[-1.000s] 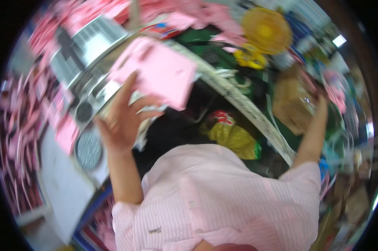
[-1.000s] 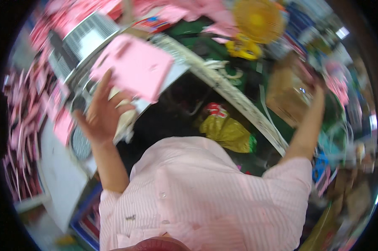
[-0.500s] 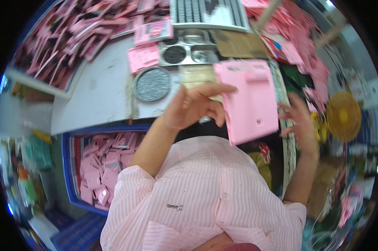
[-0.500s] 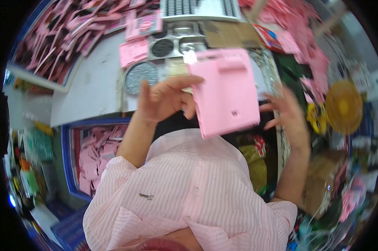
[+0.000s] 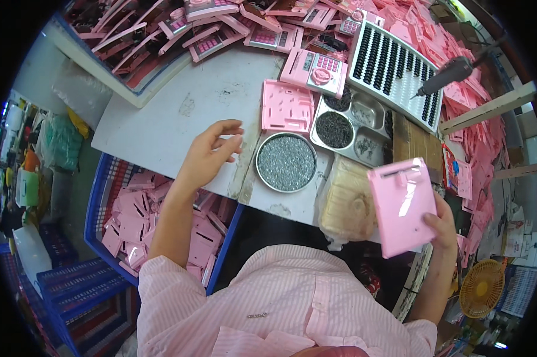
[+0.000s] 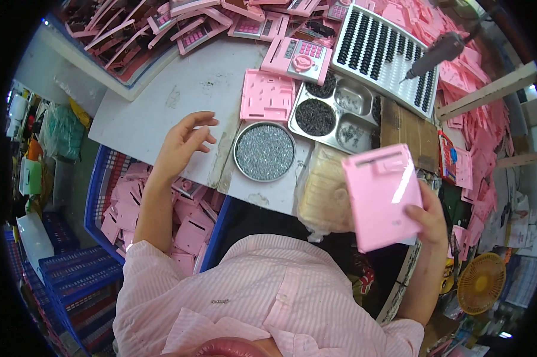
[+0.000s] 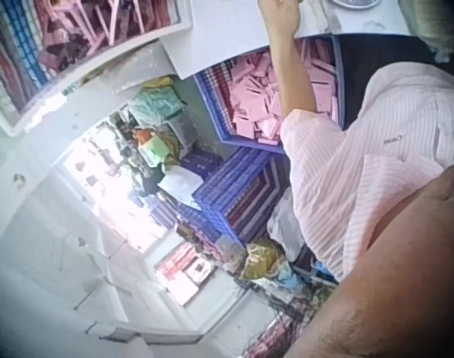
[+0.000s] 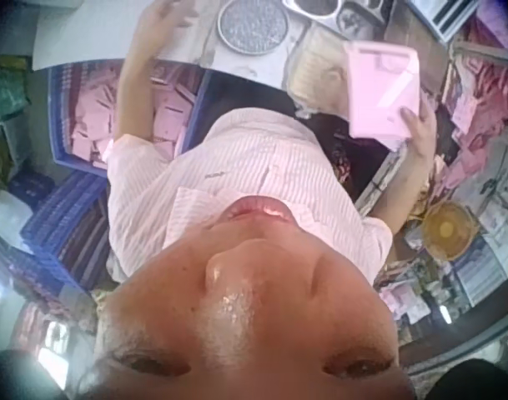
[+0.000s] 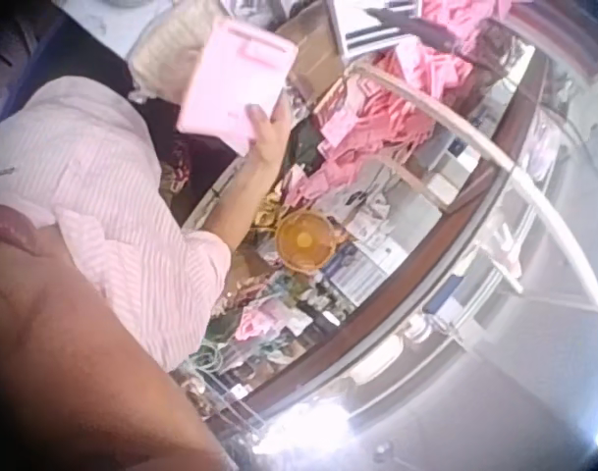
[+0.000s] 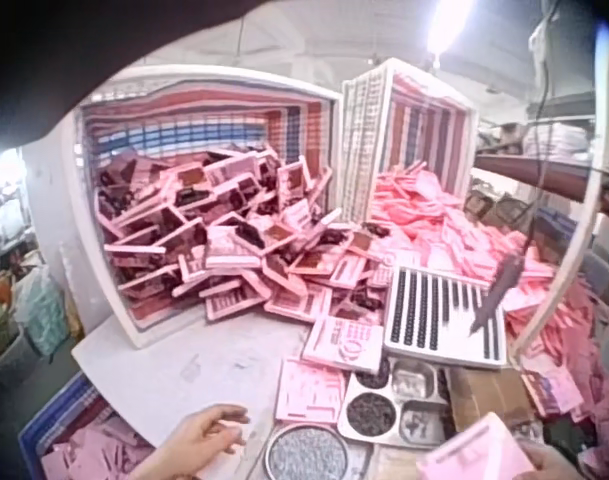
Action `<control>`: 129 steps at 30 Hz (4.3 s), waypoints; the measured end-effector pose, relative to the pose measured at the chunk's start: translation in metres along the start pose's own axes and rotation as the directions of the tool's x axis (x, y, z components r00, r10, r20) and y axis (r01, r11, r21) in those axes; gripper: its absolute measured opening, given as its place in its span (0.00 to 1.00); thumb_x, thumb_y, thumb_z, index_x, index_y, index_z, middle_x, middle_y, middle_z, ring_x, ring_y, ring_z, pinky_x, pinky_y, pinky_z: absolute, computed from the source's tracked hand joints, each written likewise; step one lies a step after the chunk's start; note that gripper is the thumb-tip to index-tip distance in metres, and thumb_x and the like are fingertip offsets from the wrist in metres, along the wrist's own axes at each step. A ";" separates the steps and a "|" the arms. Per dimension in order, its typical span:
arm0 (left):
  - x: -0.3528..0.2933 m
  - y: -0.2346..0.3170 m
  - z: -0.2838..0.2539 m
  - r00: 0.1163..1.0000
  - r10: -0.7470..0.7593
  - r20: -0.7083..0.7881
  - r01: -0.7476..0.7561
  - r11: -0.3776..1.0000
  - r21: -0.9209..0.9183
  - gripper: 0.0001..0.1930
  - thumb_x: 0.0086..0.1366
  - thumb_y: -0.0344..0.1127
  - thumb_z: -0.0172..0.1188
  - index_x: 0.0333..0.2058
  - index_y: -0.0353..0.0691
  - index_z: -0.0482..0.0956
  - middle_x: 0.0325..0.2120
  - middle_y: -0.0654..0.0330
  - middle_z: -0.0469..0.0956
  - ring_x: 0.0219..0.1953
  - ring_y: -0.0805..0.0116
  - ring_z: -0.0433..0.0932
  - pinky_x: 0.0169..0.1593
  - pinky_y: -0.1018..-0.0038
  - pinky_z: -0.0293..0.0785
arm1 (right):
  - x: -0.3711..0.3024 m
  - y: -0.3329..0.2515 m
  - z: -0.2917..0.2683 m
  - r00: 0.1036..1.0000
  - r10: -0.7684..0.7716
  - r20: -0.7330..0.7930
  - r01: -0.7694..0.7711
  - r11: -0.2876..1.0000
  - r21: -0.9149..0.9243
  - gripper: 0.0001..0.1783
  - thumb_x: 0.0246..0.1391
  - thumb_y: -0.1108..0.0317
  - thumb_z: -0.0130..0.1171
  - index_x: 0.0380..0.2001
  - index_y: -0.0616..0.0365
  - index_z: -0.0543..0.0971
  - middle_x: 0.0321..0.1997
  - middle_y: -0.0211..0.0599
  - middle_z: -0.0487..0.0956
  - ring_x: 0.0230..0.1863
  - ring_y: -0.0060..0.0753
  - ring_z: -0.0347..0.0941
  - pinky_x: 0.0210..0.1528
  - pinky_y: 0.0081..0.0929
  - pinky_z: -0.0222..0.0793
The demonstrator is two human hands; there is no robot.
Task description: Assembling a pink plastic electronic toy by soldering wires to a motor and screwing the housing together.
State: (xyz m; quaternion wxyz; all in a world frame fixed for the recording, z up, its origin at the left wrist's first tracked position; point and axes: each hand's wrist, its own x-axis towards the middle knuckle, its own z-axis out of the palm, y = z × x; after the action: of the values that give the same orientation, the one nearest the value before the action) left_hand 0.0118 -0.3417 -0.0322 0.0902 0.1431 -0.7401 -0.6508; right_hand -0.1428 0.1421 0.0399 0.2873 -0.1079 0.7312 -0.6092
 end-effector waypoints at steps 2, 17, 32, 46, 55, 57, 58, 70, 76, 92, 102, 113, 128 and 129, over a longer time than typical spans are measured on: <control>0.018 0.009 0.007 0.996 0.044 0.080 -0.050 0.995 0.087 0.24 0.65 0.41 0.63 0.55 0.33 0.74 0.40 0.55 0.81 0.33 0.72 0.81 0.38 0.74 0.76 | 0.021 -0.008 0.013 0.998 0.003 0.058 -0.002 1.000 -0.013 0.44 0.42 0.62 0.72 0.62 0.67 0.67 0.55 0.38 0.77 0.52 0.30 0.75 0.57 0.28 0.67; 0.137 -0.052 -0.067 0.967 -0.073 -0.245 0.087 0.995 0.049 0.20 0.61 0.30 0.58 0.50 0.27 0.75 0.43 0.57 0.79 0.44 0.70 0.78 0.47 0.73 0.75 | 0.000 0.079 -0.334 0.384 0.047 -0.922 0.552 0.790 0.269 0.16 0.56 0.68 0.63 0.45 0.60 0.75 0.36 0.40 0.82 0.27 0.36 0.80 0.16 0.17 0.65; 0.002 0.076 0.269 0.870 -0.053 0.490 0.080 0.996 -0.034 0.24 0.73 0.33 0.48 0.64 0.30 0.59 0.55 0.52 0.71 0.56 0.67 0.70 0.60 0.69 0.64 | -0.048 0.041 0.016 0.968 -0.249 -0.012 0.223 0.843 0.491 0.48 0.46 0.61 0.75 0.64 0.59 0.57 0.54 0.40 0.75 0.52 0.26 0.74 0.52 0.25 0.71; 0.032 0.083 0.261 0.798 0.206 0.567 -0.239 0.971 -0.017 0.28 0.72 0.34 0.50 0.67 0.34 0.58 0.53 0.55 0.74 0.35 0.75 0.76 0.33 0.79 0.74 | -0.027 0.057 -0.099 0.868 -0.305 -0.392 0.472 0.750 0.464 0.35 0.48 0.65 0.62 0.61 0.64 0.68 0.55 0.41 0.77 0.52 0.33 0.77 0.55 0.31 0.75; 0.181 -0.002 0.076 0.930 0.316 -0.189 -0.194 0.856 0.479 0.23 0.63 0.43 0.65 0.51 0.33 0.77 0.45 0.54 0.79 0.35 0.69 0.79 0.37 0.75 0.75 | 0.038 0.095 -0.452 0.565 -0.028 -0.825 0.551 0.757 0.351 0.22 0.58 0.51 0.62 0.48 0.55 0.76 0.46 0.39 0.79 0.45 0.38 0.78 0.44 0.38 0.78; 0.211 -0.047 0.007 0.849 0.389 -0.358 -0.075 0.759 0.646 0.30 0.61 0.51 0.66 0.54 0.34 0.74 0.46 0.52 0.78 0.37 0.67 0.79 0.35 0.73 0.75 | 0.094 0.067 -0.397 0.487 0.093 -0.868 0.347 0.892 0.290 0.35 0.59 0.49 0.61 0.62 0.56 0.67 0.67 0.45 0.66 0.63 0.41 0.67 0.55 0.42 0.72; 0.221 -0.058 -0.012 0.843 0.323 -0.431 0.059 0.740 0.670 0.32 0.61 0.54 0.66 0.56 0.36 0.72 0.48 0.53 0.77 0.34 0.68 0.78 0.31 0.75 0.75 | 0.104 0.066 -0.386 0.498 0.014 -0.867 0.357 0.908 0.220 0.37 0.59 0.50 0.61 0.65 0.57 0.64 0.69 0.46 0.63 0.65 0.42 0.64 0.58 0.41 0.70; 0.222 -0.028 0.034 0.925 -0.381 0.008 0.317 0.758 -0.570 0.16 0.72 0.36 0.54 0.49 0.28 0.74 0.43 0.44 0.80 0.37 0.60 0.84 0.39 0.74 0.86 | 0.031 0.038 -0.122 0.677 -0.456 -0.578 0.475 0.870 -0.130 0.16 0.64 0.66 0.56 0.51 0.63 0.76 0.40 0.38 0.81 0.38 0.23 0.77 0.36 0.22 0.72; 0.074 0.027 0.079 0.901 0.130 -0.413 -0.269 0.916 -0.298 0.14 0.70 0.31 0.55 0.49 0.27 0.70 0.45 0.46 0.78 0.46 0.60 0.81 0.44 0.70 0.84 | 0.027 0.044 0.038 0.962 -0.219 0.165 0.174 0.952 0.250 0.22 0.66 0.56 0.52 0.51 0.66 0.76 0.30 0.45 0.82 0.26 0.24 0.77 0.23 0.21 0.71; -0.005 0.022 0.173 0.748 0.654 0.117 -0.523 0.688 -0.502 0.11 0.62 0.15 0.54 0.40 0.38 0.74 0.44 0.50 0.78 0.56 0.46 0.75 0.61 0.49 0.69 | 0.087 0.107 0.077 0.885 -0.314 0.343 -0.261 0.274 0.926 0.49 0.60 0.26 0.36 0.66 0.59 0.64 0.66 0.48 0.69 0.63 0.45 0.69 0.63 0.47 0.67; 0.041 0.030 0.191 0.912 0.218 0.346 0.012 0.831 -0.556 0.13 0.61 0.17 0.51 0.44 0.33 0.77 0.47 0.50 0.78 0.49 0.63 0.79 0.53 0.69 0.77 | 0.036 0.075 0.073 0.840 -0.377 0.391 -0.114 0.582 0.805 0.49 0.45 0.61 0.68 0.67 0.69 0.59 0.66 0.49 0.68 0.65 0.43 0.68 0.66 0.39 0.64; -0.055 0.001 0.210 0.985 -0.010 0.172 0.046 0.977 -0.207 0.28 0.67 0.31 0.59 0.62 0.32 0.60 0.49 0.53 0.73 0.42 0.75 0.76 0.36 0.81 0.76 | 0.012 0.107 0.077 0.939 -0.342 0.045 0.196 0.636 0.747 0.47 0.47 0.60 0.61 0.68 0.65 0.55 0.67 0.52 0.65 0.67 0.49 0.65 0.67 0.44 0.64; -0.036 -0.020 0.198 0.932 0.183 0.312 -0.349 0.680 0.644 0.38 0.63 0.44 0.64 0.64 0.30 0.58 0.21 0.49 0.80 0.23 0.52 0.82 0.26 0.63 0.75 | 0.042 0.123 0.073 0.753 -0.628 -0.196 0.235 0.534 -0.812 0.24 0.54 0.61 0.65 0.50 0.61 0.76 0.44 0.45 0.75 0.45 0.44 0.68 0.48 0.38 0.65; -0.031 -0.015 0.198 0.937 0.116 0.330 -0.328 0.619 0.713 0.38 0.62 0.46 0.64 0.63 0.29 0.60 0.20 0.50 0.80 0.22 0.52 0.81 0.26 0.63 0.75 | 0.048 0.128 0.068 0.716 -0.687 -0.125 0.217 0.389 -0.895 0.24 0.52 0.60 0.65 0.50 0.60 0.76 0.43 0.46 0.74 0.47 0.48 0.66 0.51 0.41 0.64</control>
State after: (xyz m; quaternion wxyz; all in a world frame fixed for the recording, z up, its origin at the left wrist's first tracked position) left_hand -0.0206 -0.1473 -0.0723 0.0078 -0.0095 -0.9608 -0.2771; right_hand -0.1196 0.0908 -0.1018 -0.1768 -0.2788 0.9112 -0.2464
